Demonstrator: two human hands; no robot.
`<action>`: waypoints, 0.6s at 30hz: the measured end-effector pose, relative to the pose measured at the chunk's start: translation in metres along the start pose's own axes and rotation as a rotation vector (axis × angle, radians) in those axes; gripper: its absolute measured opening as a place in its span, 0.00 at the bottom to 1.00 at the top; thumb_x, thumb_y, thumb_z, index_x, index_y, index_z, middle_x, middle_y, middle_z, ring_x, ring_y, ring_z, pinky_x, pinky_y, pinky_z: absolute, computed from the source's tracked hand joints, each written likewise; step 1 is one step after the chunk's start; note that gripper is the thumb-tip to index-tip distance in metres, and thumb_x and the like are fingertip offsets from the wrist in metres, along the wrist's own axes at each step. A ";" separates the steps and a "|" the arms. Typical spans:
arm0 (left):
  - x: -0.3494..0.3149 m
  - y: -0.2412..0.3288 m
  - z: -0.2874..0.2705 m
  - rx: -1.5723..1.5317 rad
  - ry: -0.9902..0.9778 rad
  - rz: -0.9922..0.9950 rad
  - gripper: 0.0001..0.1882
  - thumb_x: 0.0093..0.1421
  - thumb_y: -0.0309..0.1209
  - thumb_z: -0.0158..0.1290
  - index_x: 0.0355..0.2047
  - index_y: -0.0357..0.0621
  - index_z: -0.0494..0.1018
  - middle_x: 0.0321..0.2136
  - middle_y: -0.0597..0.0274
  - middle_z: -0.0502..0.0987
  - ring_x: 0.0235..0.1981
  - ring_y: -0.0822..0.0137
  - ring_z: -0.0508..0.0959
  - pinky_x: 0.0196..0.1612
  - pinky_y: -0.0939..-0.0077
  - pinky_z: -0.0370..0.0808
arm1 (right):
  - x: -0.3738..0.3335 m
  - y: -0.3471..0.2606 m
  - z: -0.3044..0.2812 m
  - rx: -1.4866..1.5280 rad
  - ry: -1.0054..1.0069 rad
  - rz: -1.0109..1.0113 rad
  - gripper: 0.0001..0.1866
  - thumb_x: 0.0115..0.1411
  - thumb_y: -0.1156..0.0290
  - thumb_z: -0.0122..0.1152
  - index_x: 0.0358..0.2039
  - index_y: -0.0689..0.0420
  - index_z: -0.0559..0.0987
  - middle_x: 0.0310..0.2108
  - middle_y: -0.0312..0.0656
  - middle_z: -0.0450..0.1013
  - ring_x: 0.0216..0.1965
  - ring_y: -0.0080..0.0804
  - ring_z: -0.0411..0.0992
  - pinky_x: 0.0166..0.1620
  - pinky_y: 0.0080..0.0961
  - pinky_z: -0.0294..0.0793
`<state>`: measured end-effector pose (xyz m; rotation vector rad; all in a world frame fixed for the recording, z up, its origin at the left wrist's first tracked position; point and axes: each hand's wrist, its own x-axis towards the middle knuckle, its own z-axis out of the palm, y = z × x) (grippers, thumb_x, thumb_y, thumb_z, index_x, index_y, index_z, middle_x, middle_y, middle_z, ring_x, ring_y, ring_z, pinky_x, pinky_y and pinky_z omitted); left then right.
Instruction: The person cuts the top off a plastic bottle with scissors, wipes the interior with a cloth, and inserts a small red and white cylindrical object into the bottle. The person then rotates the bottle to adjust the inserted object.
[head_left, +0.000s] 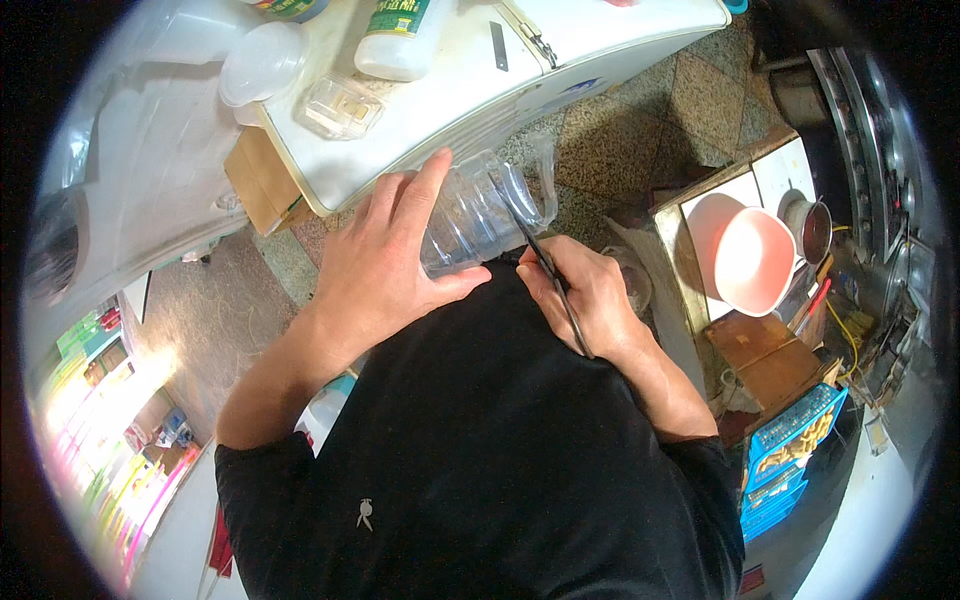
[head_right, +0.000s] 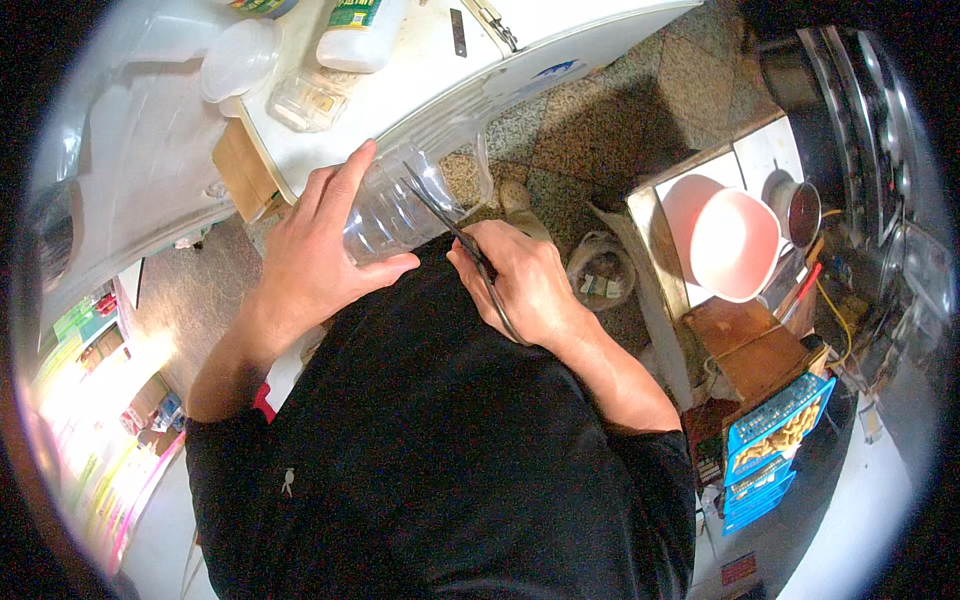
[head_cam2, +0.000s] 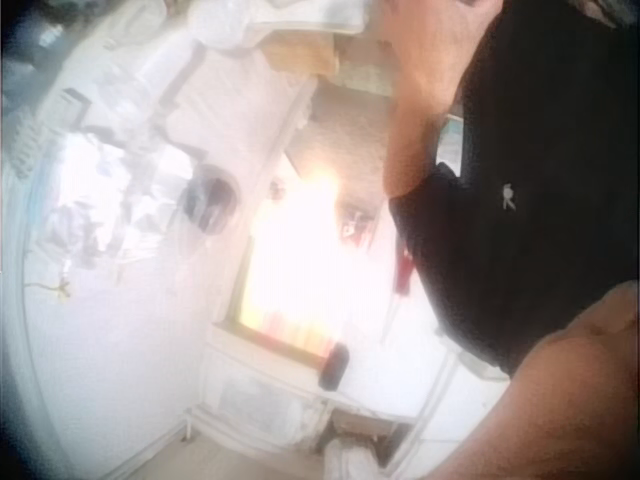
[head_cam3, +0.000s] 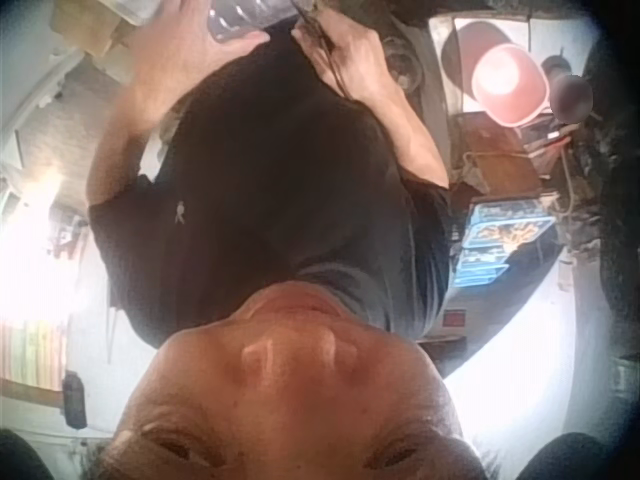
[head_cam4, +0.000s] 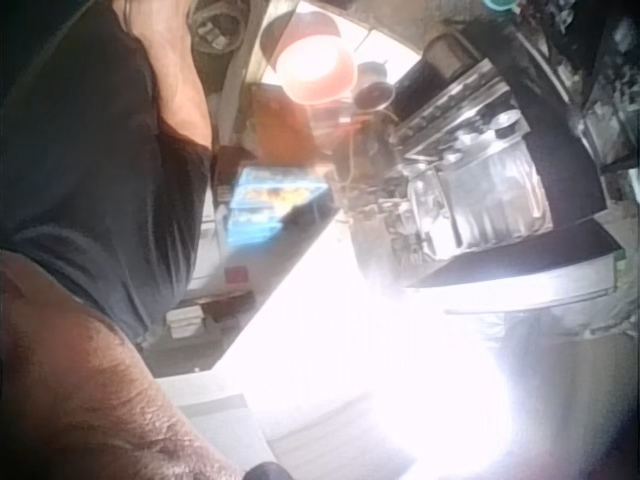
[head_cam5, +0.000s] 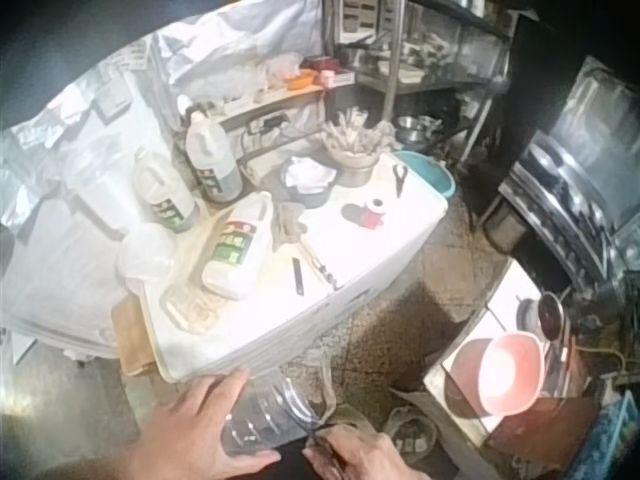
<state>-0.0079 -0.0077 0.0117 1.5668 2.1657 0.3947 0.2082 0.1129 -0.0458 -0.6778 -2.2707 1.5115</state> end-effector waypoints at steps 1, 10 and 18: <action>0.000 0.000 0.001 0.001 0.016 0.008 0.61 0.45 0.46 0.77 0.75 0.48 0.55 0.57 0.50 0.71 0.55 0.45 0.78 0.54 0.54 0.80 | 0.000 0.001 0.000 -0.005 -0.003 0.010 0.07 0.63 0.75 0.68 0.35 0.62 0.78 0.26 0.52 0.74 0.29 0.57 0.76 0.31 0.44 0.74; 0.000 -0.004 0.012 0.087 0.149 0.093 0.61 0.46 0.50 0.76 0.75 0.48 0.56 0.58 0.52 0.70 0.56 0.47 0.77 0.54 0.56 0.79 | -0.001 0.009 0.002 -0.016 0.015 0.024 0.06 0.63 0.77 0.68 0.34 0.63 0.79 0.27 0.52 0.74 0.28 0.56 0.76 0.31 0.42 0.74; 0.021 -0.012 -0.039 -0.446 -0.255 -0.121 0.48 0.56 0.42 0.68 0.73 0.39 0.61 0.54 0.53 0.76 0.53 0.65 0.77 0.52 0.69 0.77 | -0.005 0.010 -0.004 0.011 0.009 -0.043 0.05 0.61 0.78 0.69 0.35 0.62 0.79 0.28 0.51 0.76 0.29 0.54 0.77 0.32 0.41 0.75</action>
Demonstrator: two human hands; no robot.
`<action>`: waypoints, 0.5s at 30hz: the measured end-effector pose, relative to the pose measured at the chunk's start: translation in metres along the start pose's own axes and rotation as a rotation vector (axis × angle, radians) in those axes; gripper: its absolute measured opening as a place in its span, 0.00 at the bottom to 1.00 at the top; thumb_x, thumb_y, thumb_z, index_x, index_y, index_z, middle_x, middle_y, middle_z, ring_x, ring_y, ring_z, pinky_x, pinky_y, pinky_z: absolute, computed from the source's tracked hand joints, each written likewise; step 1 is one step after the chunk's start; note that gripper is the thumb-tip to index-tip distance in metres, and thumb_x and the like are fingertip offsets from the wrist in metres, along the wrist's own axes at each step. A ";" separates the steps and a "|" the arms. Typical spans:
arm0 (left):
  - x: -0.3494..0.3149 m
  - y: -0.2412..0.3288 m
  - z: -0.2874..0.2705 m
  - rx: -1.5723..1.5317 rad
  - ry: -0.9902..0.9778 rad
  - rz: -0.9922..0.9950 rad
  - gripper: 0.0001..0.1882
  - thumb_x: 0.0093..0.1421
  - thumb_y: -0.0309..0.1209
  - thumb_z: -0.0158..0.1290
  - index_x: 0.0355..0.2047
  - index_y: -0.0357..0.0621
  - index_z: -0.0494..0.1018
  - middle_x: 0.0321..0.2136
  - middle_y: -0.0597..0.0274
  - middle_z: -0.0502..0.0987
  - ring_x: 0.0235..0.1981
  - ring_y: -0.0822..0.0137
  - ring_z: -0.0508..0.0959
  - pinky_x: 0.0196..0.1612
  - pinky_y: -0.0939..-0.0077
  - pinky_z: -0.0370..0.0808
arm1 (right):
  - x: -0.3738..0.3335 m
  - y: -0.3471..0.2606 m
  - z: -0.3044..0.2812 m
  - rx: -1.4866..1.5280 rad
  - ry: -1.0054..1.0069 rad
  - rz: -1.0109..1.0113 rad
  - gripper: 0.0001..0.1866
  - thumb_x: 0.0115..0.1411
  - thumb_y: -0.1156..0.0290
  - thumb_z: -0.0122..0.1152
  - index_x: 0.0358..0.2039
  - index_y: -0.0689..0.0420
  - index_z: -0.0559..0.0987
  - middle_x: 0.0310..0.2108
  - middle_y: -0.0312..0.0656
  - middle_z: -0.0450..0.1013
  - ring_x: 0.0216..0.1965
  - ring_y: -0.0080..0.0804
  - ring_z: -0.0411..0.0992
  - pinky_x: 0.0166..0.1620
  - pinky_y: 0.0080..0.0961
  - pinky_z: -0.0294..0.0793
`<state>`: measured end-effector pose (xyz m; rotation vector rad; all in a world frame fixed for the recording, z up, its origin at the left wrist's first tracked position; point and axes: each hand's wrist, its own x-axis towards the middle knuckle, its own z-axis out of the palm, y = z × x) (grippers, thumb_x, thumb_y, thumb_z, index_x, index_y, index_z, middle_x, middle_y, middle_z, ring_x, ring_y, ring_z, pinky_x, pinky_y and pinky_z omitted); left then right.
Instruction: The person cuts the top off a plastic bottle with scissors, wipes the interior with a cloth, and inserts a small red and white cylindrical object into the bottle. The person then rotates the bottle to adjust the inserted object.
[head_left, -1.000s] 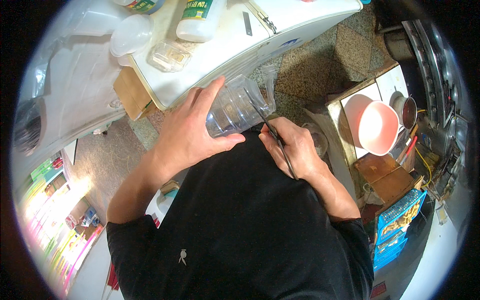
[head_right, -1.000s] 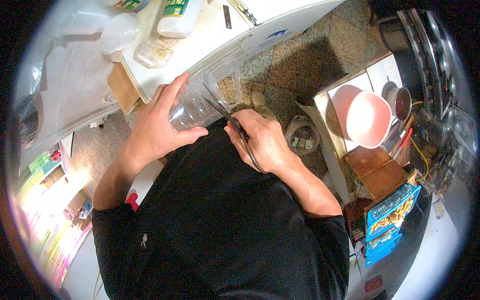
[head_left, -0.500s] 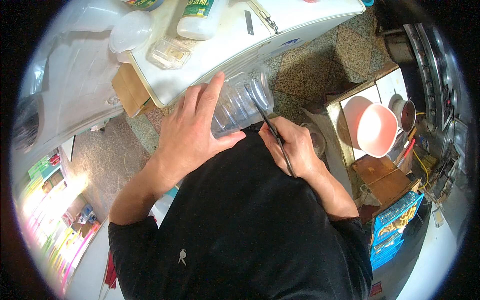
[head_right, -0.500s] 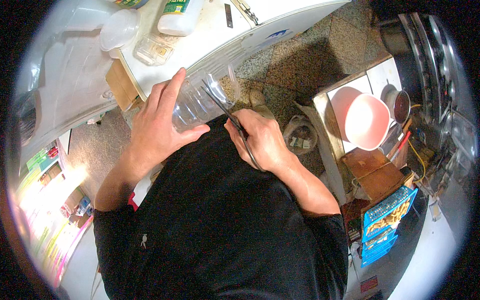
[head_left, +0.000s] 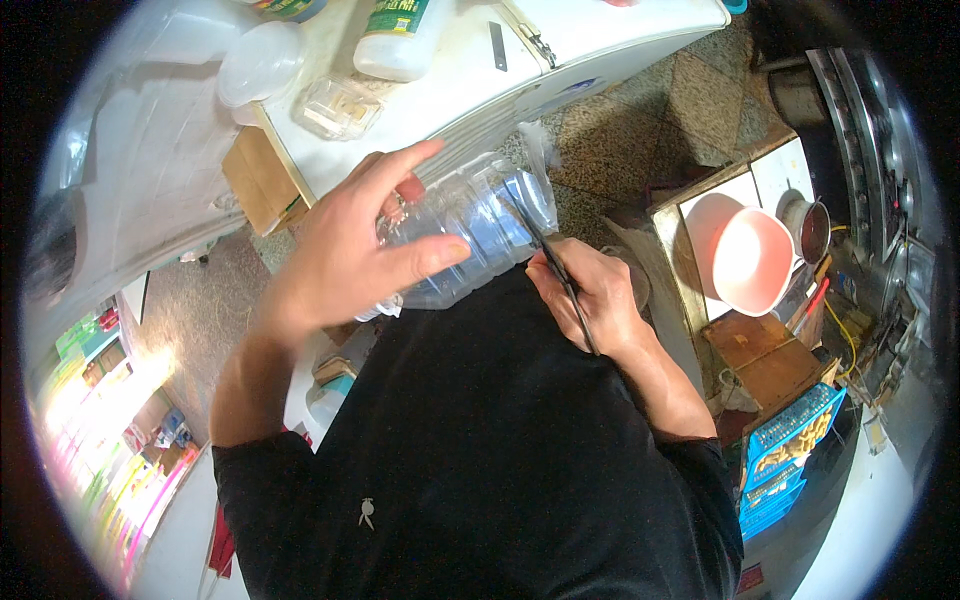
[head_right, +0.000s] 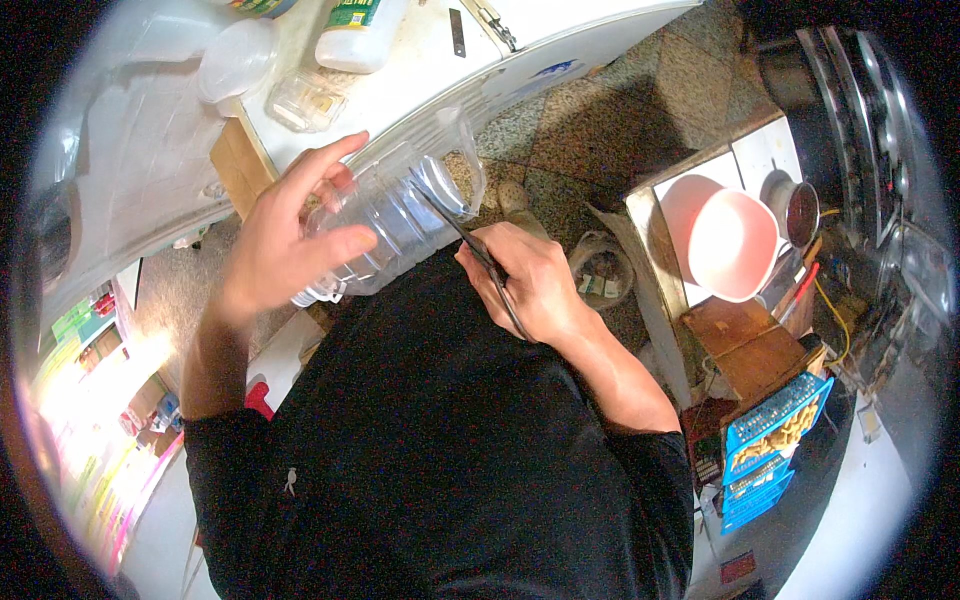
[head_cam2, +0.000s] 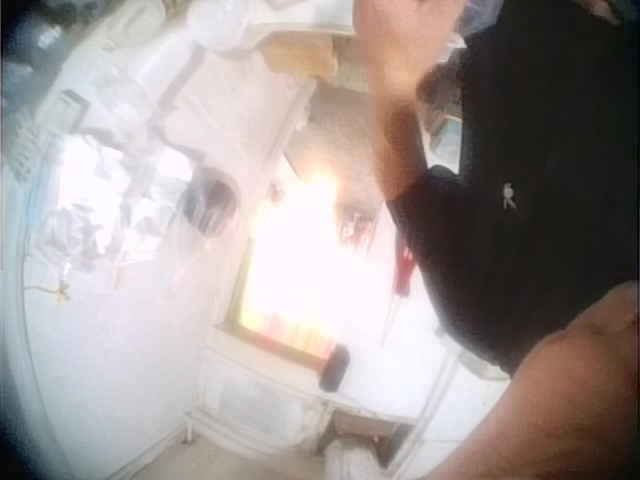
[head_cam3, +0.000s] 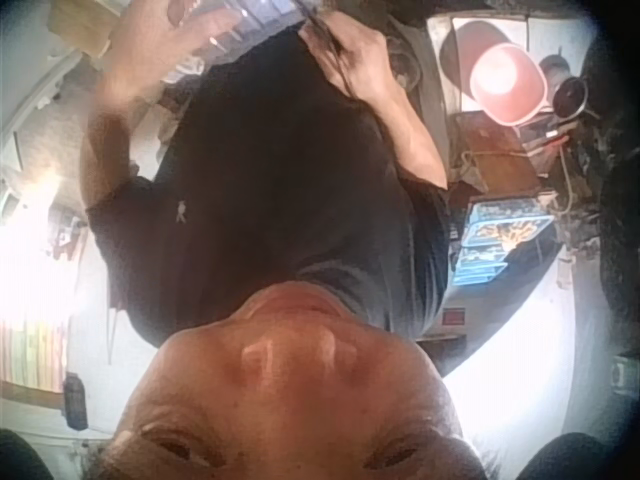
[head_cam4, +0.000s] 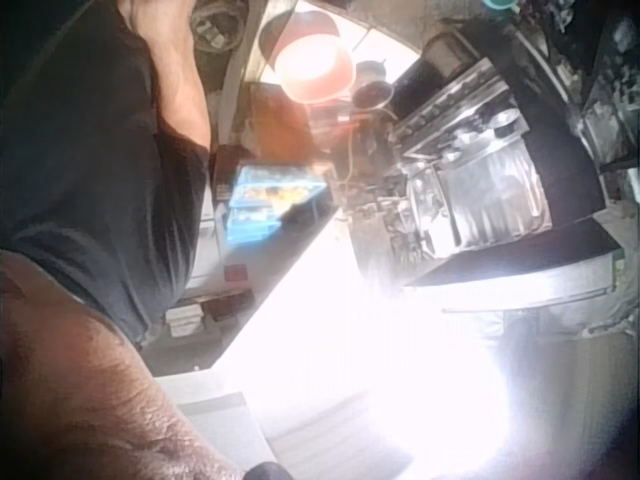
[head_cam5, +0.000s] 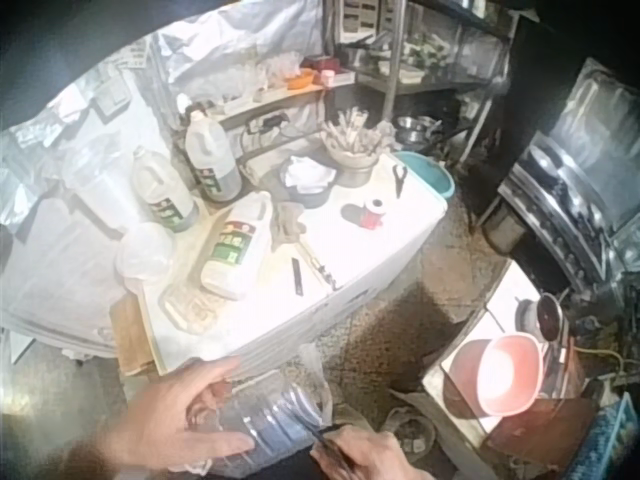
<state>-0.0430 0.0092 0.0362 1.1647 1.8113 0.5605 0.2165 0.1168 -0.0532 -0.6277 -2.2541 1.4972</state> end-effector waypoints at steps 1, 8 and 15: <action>0.005 -0.008 -0.005 -0.118 -0.074 -0.021 0.47 0.57 0.40 0.67 0.73 0.39 0.61 0.54 0.53 0.77 0.52 0.67 0.77 0.52 0.71 0.76 | 0.000 -0.002 0.000 0.014 -0.007 -0.005 0.05 0.61 0.78 0.69 0.35 0.62 0.79 0.28 0.51 0.76 0.29 0.54 0.77 0.32 0.41 0.75; -0.001 -0.009 0.006 -0.128 -0.120 -0.024 0.52 0.55 0.50 0.71 0.72 0.36 0.62 0.50 0.39 0.79 0.42 0.57 0.84 0.45 0.66 0.81 | -0.004 -0.009 -0.001 0.019 -0.033 0.000 0.07 0.61 0.77 0.70 0.37 0.62 0.80 0.29 0.51 0.76 0.30 0.54 0.77 0.34 0.41 0.76; -0.013 -0.002 0.017 -0.027 -0.024 0.003 0.56 0.51 0.48 0.74 0.73 0.37 0.59 0.51 0.39 0.78 0.40 0.56 0.83 0.43 0.64 0.82 | -0.009 -0.007 0.001 0.021 0.000 -0.031 0.06 0.61 0.80 0.68 0.39 0.64 0.80 0.28 0.49 0.74 0.27 0.46 0.75 0.31 0.36 0.72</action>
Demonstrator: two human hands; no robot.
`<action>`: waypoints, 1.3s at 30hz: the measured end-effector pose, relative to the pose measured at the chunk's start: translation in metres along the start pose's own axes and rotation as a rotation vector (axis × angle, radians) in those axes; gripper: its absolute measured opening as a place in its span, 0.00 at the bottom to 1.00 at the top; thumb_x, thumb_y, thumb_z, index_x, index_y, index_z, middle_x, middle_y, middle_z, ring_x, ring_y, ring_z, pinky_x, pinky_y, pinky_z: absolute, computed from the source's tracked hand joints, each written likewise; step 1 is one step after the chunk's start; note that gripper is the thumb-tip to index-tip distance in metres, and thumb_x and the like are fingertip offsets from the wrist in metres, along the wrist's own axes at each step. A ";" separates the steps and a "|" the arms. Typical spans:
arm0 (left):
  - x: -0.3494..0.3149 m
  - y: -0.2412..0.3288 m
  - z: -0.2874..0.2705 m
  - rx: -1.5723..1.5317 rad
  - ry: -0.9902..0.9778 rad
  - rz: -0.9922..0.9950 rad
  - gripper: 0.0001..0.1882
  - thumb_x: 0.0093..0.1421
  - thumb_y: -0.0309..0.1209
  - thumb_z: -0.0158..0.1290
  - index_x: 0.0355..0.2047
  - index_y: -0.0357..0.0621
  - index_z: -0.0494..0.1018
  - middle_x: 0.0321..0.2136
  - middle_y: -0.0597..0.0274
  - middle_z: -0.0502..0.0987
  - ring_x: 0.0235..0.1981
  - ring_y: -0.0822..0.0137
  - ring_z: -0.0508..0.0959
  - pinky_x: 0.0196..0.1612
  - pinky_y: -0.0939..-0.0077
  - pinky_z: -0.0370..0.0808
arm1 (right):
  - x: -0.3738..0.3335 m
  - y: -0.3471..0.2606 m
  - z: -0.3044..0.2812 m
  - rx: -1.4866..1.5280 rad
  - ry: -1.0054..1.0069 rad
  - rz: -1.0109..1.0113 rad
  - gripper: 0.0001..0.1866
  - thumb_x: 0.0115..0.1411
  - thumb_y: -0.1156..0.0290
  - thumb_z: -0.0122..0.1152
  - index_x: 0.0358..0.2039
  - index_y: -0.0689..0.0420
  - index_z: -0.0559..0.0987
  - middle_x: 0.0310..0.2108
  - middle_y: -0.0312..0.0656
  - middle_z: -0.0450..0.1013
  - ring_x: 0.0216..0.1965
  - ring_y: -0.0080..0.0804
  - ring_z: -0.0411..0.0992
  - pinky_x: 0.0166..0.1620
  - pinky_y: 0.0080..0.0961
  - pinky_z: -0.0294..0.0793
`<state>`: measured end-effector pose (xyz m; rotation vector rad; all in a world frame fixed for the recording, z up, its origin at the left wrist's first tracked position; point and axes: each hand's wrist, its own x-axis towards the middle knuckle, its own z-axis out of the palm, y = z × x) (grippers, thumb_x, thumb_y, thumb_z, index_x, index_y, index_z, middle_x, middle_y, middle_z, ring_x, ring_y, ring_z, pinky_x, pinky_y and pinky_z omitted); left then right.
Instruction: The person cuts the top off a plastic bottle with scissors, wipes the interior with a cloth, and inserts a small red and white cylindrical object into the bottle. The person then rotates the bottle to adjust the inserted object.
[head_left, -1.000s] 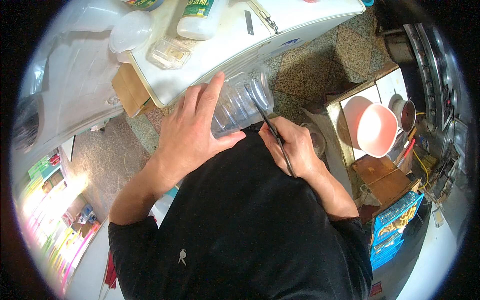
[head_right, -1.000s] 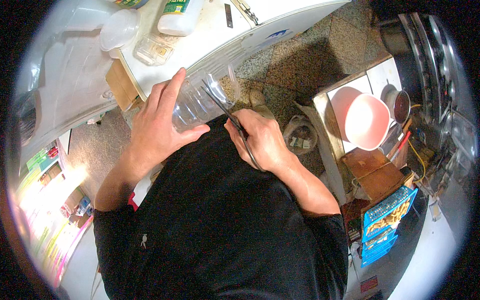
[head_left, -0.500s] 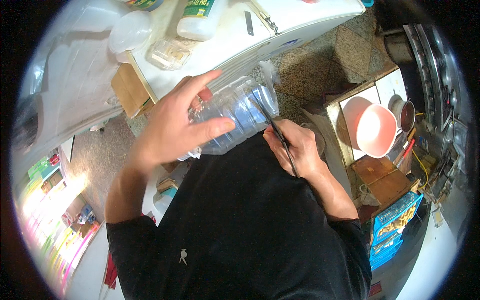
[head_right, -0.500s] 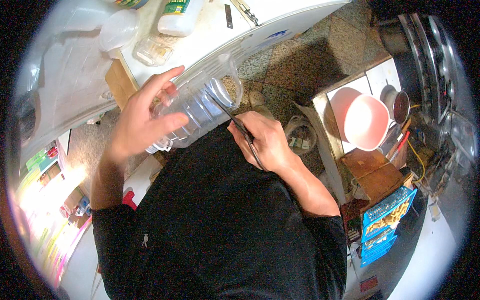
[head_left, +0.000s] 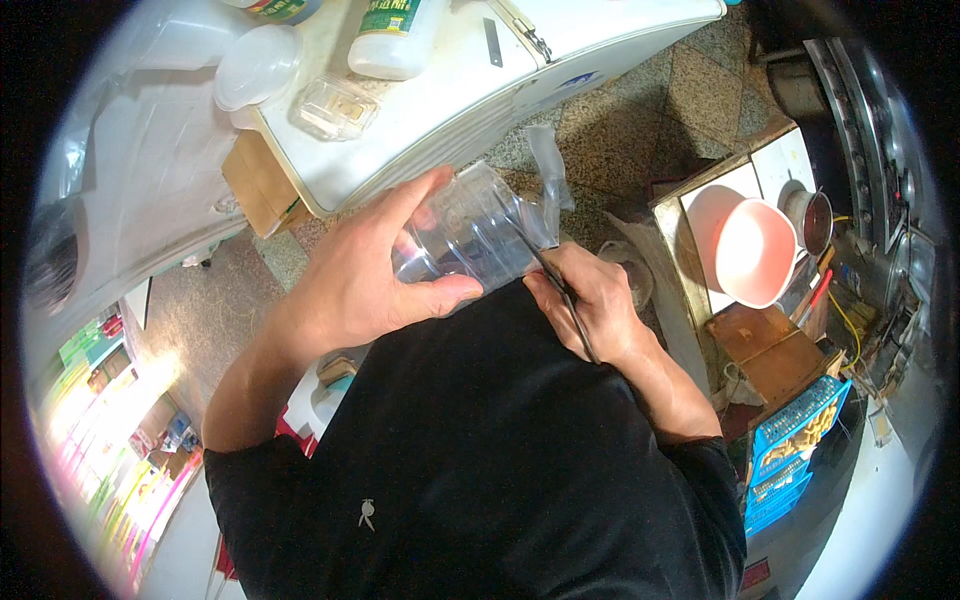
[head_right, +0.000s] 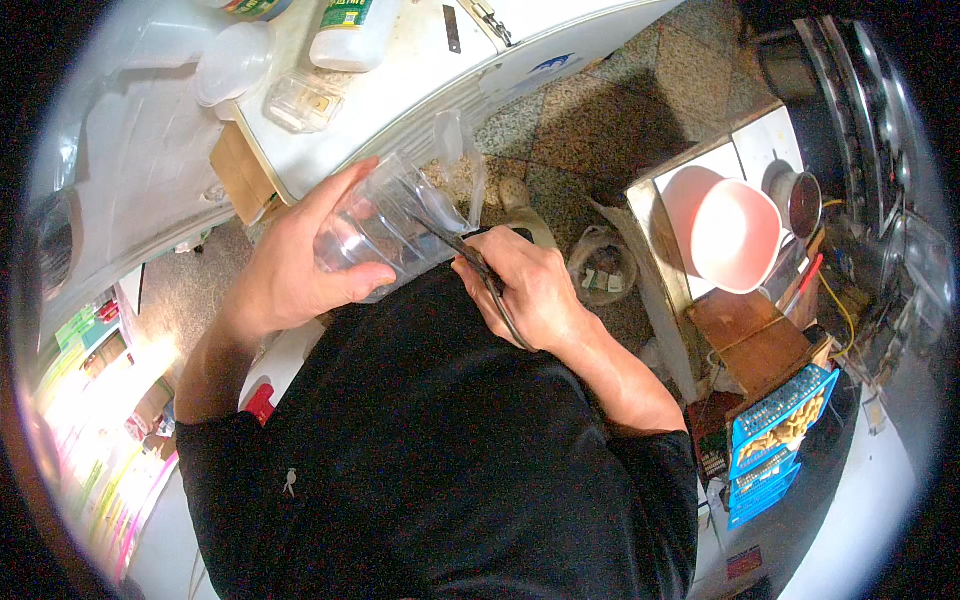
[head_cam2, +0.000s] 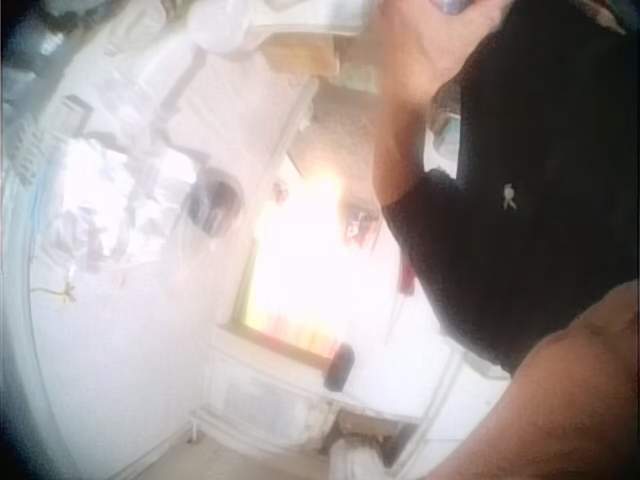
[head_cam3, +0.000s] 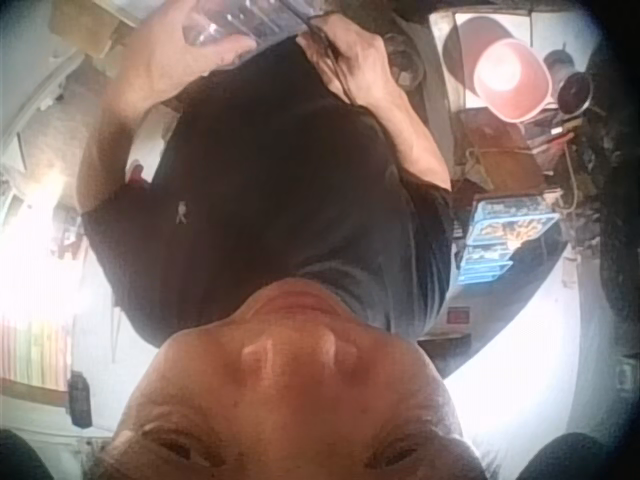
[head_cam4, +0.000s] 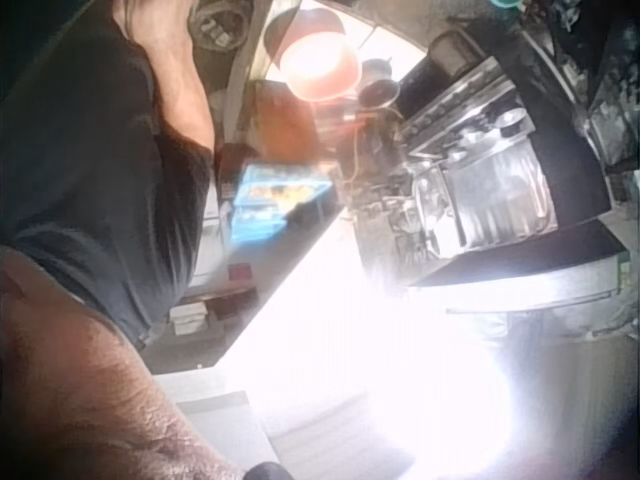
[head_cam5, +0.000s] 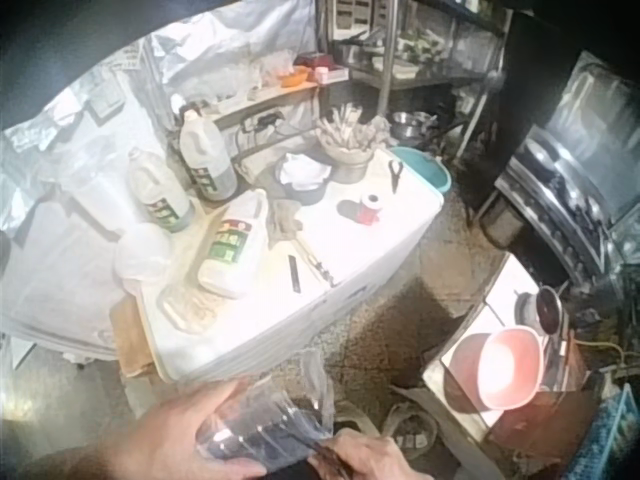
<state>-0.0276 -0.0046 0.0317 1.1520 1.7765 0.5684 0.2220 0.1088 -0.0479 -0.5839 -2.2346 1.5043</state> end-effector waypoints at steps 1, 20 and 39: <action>-0.001 0.000 0.000 -0.010 -0.005 -0.022 0.56 0.51 0.48 0.74 0.73 0.37 0.59 0.51 0.38 0.78 0.40 0.56 0.83 0.43 0.64 0.82 | 0.000 0.001 0.000 -0.012 -0.008 -0.006 0.06 0.61 0.80 0.68 0.39 0.64 0.80 0.28 0.49 0.74 0.27 0.45 0.75 0.31 0.36 0.72; -0.005 -0.005 -0.002 0.031 0.046 0.021 0.55 0.54 0.54 0.71 0.73 0.36 0.60 0.53 0.37 0.77 0.45 0.52 0.83 0.45 0.63 0.81 | 0.005 -0.009 -0.010 -0.058 -0.090 0.018 0.08 0.62 0.77 0.69 0.40 0.63 0.80 0.30 0.50 0.75 0.30 0.51 0.77 0.32 0.39 0.75; -0.004 0.002 -0.001 0.205 0.116 -0.029 0.56 0.50 0.41 0.74 0.75 0.43 0.58 0.51 0.47 0.78 0.41 0.60 0.79 0.50 0.65 0.78 | 0.011 -0.002 0.000 -0.007 -0.053 -0.009 0.07 0.62 0.75 0.68 0.33 0.62 0.77 0.26 0.52 0.74 0.28 0.57 0.75 0.30 0.44 0.74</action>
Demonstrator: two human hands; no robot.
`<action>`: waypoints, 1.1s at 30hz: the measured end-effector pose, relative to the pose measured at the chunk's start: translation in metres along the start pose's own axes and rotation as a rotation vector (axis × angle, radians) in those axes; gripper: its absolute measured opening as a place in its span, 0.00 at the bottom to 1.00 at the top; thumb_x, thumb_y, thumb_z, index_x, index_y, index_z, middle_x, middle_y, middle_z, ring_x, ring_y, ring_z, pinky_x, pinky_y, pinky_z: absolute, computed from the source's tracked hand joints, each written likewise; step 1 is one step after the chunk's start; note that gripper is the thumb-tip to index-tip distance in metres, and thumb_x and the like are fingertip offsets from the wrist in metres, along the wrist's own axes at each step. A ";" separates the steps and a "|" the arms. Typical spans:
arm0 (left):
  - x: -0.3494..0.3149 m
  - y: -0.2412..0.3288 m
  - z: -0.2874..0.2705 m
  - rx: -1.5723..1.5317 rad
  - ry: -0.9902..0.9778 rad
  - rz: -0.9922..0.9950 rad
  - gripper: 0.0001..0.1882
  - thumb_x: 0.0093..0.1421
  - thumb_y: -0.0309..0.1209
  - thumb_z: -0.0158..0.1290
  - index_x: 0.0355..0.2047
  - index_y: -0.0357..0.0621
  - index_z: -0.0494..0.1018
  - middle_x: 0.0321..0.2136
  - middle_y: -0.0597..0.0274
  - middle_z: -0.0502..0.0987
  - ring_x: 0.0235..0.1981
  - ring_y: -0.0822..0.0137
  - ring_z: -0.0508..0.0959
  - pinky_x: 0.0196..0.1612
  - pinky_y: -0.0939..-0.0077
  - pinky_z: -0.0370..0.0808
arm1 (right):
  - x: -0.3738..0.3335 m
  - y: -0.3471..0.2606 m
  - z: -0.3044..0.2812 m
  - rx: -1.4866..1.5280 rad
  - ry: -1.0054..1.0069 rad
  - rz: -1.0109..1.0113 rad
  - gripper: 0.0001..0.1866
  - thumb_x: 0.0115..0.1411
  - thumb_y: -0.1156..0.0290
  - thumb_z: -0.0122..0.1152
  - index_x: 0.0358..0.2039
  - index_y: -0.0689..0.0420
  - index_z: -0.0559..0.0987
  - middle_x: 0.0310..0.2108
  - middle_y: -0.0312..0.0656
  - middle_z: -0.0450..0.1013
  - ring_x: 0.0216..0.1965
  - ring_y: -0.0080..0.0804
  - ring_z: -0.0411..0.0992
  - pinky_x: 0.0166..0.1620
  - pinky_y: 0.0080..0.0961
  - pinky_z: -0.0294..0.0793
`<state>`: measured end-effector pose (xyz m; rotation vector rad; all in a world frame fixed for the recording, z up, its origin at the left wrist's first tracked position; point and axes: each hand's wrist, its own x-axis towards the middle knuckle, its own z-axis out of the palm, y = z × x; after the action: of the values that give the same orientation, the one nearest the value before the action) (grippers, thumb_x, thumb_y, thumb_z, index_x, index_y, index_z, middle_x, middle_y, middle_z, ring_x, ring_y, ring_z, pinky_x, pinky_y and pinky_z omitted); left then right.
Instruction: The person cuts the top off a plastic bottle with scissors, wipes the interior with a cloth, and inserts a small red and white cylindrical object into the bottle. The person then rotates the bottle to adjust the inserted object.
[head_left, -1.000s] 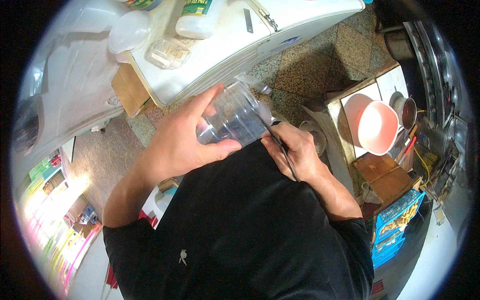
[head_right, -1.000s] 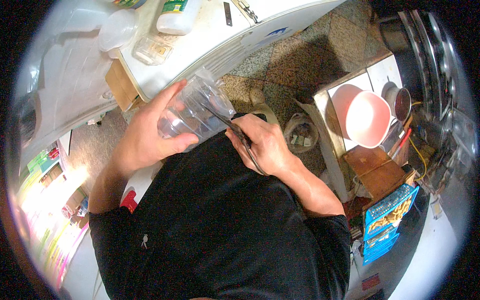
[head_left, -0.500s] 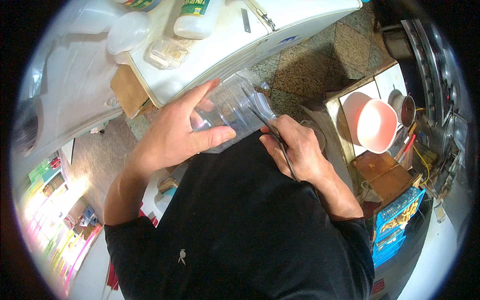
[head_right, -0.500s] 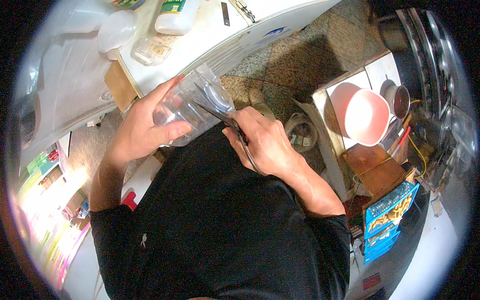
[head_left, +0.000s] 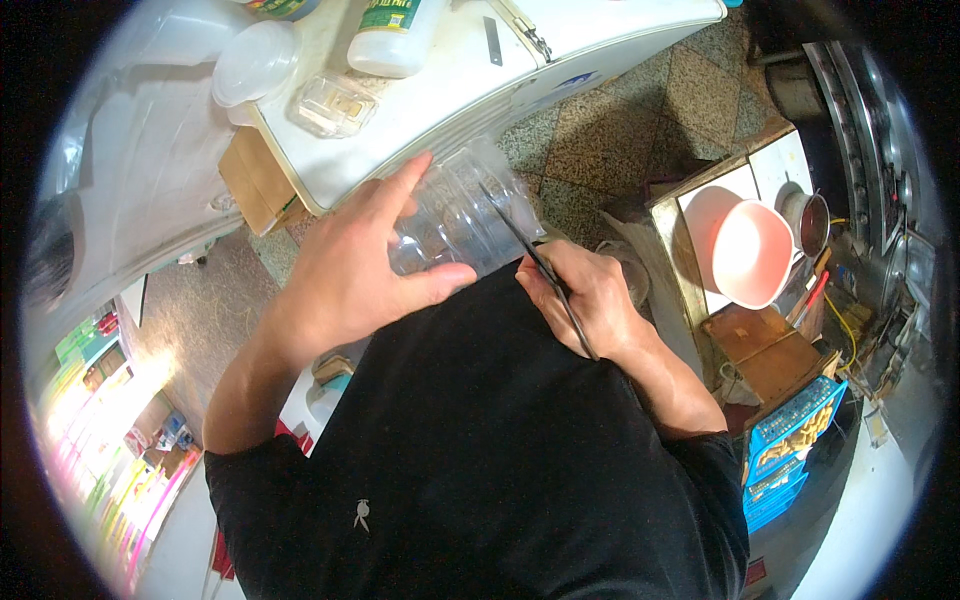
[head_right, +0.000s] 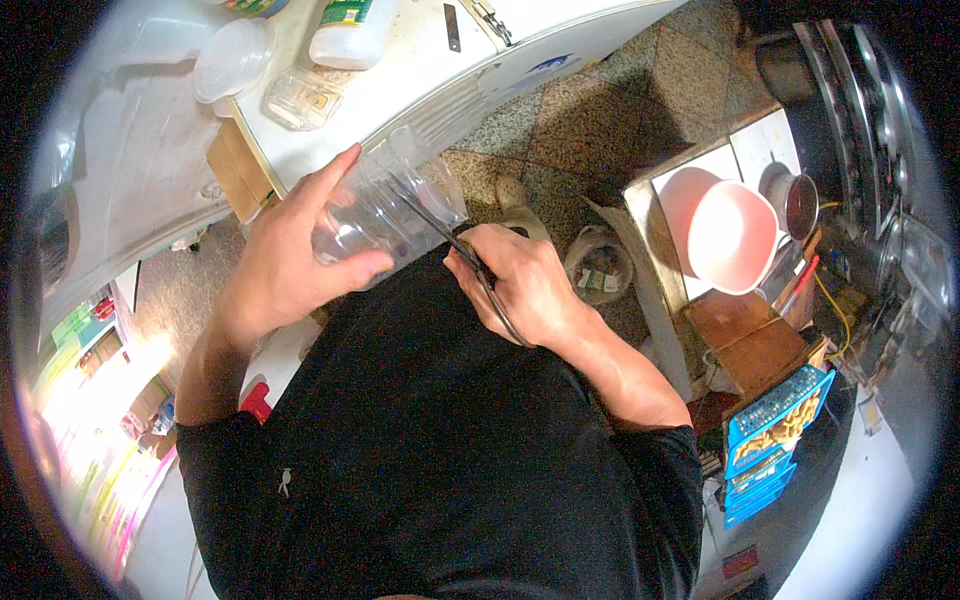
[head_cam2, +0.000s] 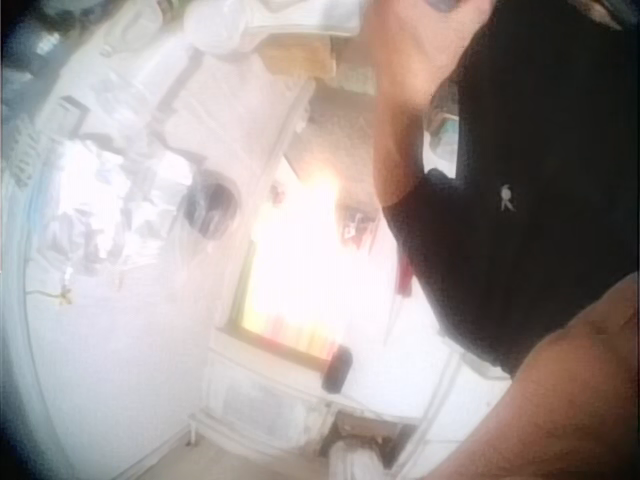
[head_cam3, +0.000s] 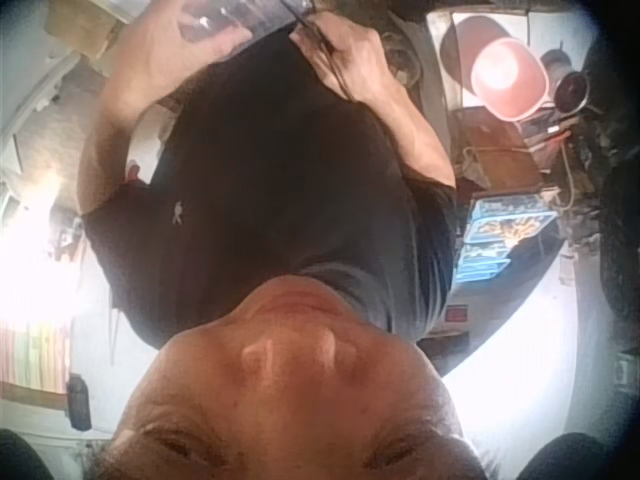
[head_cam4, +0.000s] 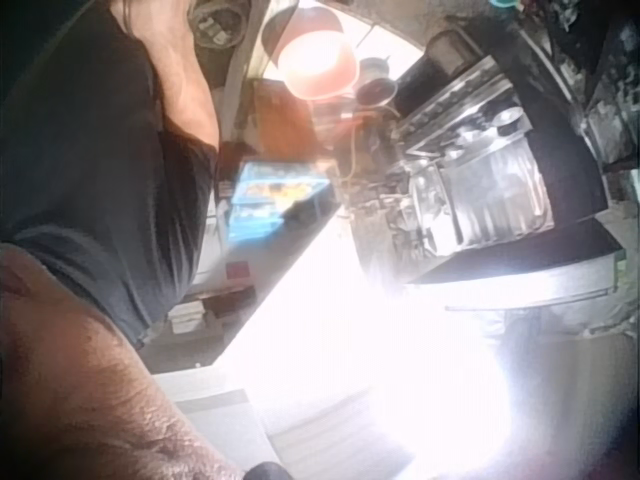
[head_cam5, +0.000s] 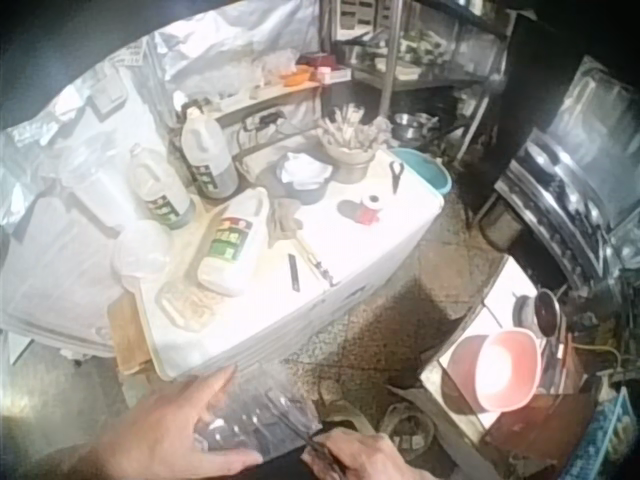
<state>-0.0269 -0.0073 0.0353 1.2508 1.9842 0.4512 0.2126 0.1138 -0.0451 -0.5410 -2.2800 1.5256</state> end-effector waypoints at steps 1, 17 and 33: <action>0.000 0.002 0.000 0.035 -0.014 0.008 0.56 0.52 0.46 0.73 0.75 0.41 0.57 0.52 0.44 0.77 0.46 0.54 0.79 0.52 0.60 0.78 | 0.002 -0.002 -0.001 0.002 0.001 0.013 0.07 0.63 0.75 0.68 0.34 0.62 0.78 0.26 0.52 0.74 0.28 0.56 0.75 0.31 0.44 0.74; -0.004 0.003 0.007 0.189 -0.004 0.017 0.60 0.55 0.59 0.69 0.75 0.38 0.52 0.54 0.35 0.73 0.51 0.41 0.81 0.51 0.48 0.81 | 0.000 -0.003 -0.004 -0.083 -0.034 0.053 0.06 0.64 0.76 0.67 0.39 0.63 0.80 0.27 0.49 0.77 0.26 0.49 0.78 0.31 0.36 0.76; -0.005 0.001 0.016 0.323 0.114 0.076 0.59 0.54 0.57 0.70 0.75 0.41 0.52 0.49 0.41 0.74 0.43 0.43 0.83 0.41 0.51 0.84 | 0.001 -0.001 0.000 -0.104 -0.022 0.085 0.06 0.62 0.75 0.69 0.34 0.62 0.79 0.28 0.52 0.75 0.29 0.56 0.77 0.31 0.43 0.75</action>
<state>-0.0128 -0.0126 0.0270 1.5320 2.1735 0.2476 0.2120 0.1142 -0.0440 -0.6603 -2.3921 1.4641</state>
